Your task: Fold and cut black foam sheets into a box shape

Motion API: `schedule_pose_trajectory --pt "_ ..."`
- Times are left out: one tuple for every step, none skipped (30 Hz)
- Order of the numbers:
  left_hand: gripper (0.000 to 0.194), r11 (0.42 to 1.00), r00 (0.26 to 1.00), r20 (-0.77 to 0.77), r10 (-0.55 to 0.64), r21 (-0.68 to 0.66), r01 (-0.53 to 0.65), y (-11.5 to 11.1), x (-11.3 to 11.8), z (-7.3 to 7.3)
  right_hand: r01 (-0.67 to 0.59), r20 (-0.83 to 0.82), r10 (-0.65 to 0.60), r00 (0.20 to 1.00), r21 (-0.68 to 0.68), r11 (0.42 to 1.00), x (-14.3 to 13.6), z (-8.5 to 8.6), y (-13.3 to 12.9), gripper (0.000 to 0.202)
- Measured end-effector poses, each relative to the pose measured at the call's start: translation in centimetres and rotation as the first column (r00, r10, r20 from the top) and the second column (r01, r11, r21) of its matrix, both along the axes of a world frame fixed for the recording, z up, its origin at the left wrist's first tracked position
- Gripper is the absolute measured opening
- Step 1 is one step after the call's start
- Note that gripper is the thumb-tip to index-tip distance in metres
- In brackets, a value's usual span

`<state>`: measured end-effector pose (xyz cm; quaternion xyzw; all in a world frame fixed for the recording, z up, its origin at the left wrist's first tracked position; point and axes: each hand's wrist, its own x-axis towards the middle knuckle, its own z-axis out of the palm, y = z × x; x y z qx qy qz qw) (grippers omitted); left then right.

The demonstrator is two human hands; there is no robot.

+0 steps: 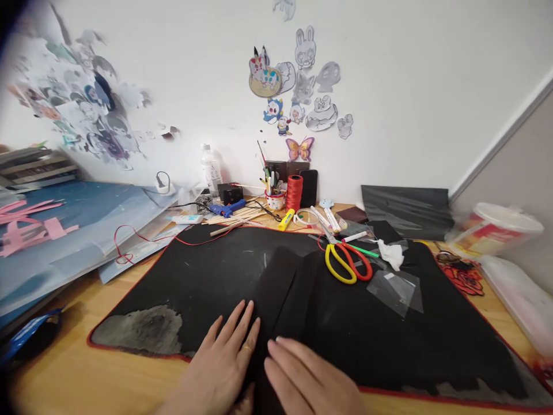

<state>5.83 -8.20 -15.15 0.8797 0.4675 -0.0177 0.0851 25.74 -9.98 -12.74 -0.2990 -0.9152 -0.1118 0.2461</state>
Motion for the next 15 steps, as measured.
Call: schedule_pose_trajectory --pt "0.066 1.0 1.0 -0.007 -0.017 0.006 0.017 -0.1 0.0 -0.1 0.031 0.034 -0.032 0.999 0.04 0.999 0.3 0.2 0.6 0.034" --pt "0.063 0.999 0.999 -0.009 -0.038 0.02 0.038 -0.3 0.0 -0.2 0.067 0.053 -0.071 0.996 0.077 0.995 0.7 0.4 1.2 0.035" --pt "0.059 0.997 0.998 -0.01 -0.056 0.046 0.057 -0.5 0.0 -0.3 0.105 0.055 -0.112 0.992 0.112 0.988 1.0 0.4 1.7 0.037" --pt "0.055 0.995 0.997 -0.011 -0.072 0.075 0.072 -0.6 0.1 -0.4 0.135 0.048 -0.143 0.989 0.142 0.981 1.3 0.3 2.1 0.038" --pt "0.053 0.991 0.997 -0.01 -0.082 0.102 0.083 -0.8 0.1 -0.5 0.155 0.041 -0.164 0.986 0.167 0.974 1.5 0.1 2.3 0.04" --pt "0.051 0.989 0.996 -0.009 -0.086 0.124 0.087 -0.9 0.2 -0.5 0.161 0.037 -0.171 0.985 0.192 0.968 1.5 0.0 2.4 0.041" --pt "0.051 0.987 0.997 -0.006 -0.083 0.137 0.083 -1.0 0.2 -0.4 0.163 0.035 -0.175 0.984 0.219 0.962 1.5 -0.2 2.3 0.041" --pt "0.052 0.987 0.997 -0.005 -0.077 0.14 0.077 -1.0 0.3 -0.1 0.157 0.043 -0.173 0.984 0.25 0.955 1.4 -0.4 2.0 0.041" --pt "0.051 0.988 0.998 -0.008 -0.07 0.137 0.07 -1.0 0.3 0.2 0.148 0.065 -0.172 0.983 0.277 0.949 1.2 -0.4 1.6 0.041" --pt "0.048 0.989 0.998 -0.01 -0.062 0.13 0.063 -0.9 0.3 0.6 0.149 0.083 -0.181 0.98 0.295 0.944 0.9 -0.5 1.2 0.04" --pt "0.045 0.991 0.998 -0.01 -0.056 0.118 0.056 -0.8 0.2 1.0 0.16 0.092 -0.196 0.976 0.302 0.94 0.6 -0.6 0.9 0.04" --pt "0.043 0.993 0.998 -0.005 -0.055 0.1 0.055 -0.7 0.2 1.4 0.178 0.077 -0.211 0.974 0.311 0.934 0.3 -0.7 0.5 0.039" --pt "0.043 0.995 0.998 0.004 -0.059 0.078 0.059 -0.5 0.0 1.7 0.2 0.05 -0.227 0.973 0.314 0.928 0.0 -0.9 0.2 0.038" --pt "0.045 0.996 0.998 0.013 -0.062 0.061 0.061 -0.3 -0.1 1.9 0.222 0.026 -0.242 0.97 0.308 0.925 -0.4 -1.2 0.0 0.037" --pt "0.048 0.997 0.998 0.02 -0.057 0.056 0.056 -0.1 -0.3 1.9 0.239 0.008 -0.253 0.967 0.298 0.924 -0.7 -1.6 -0.2 0.035"
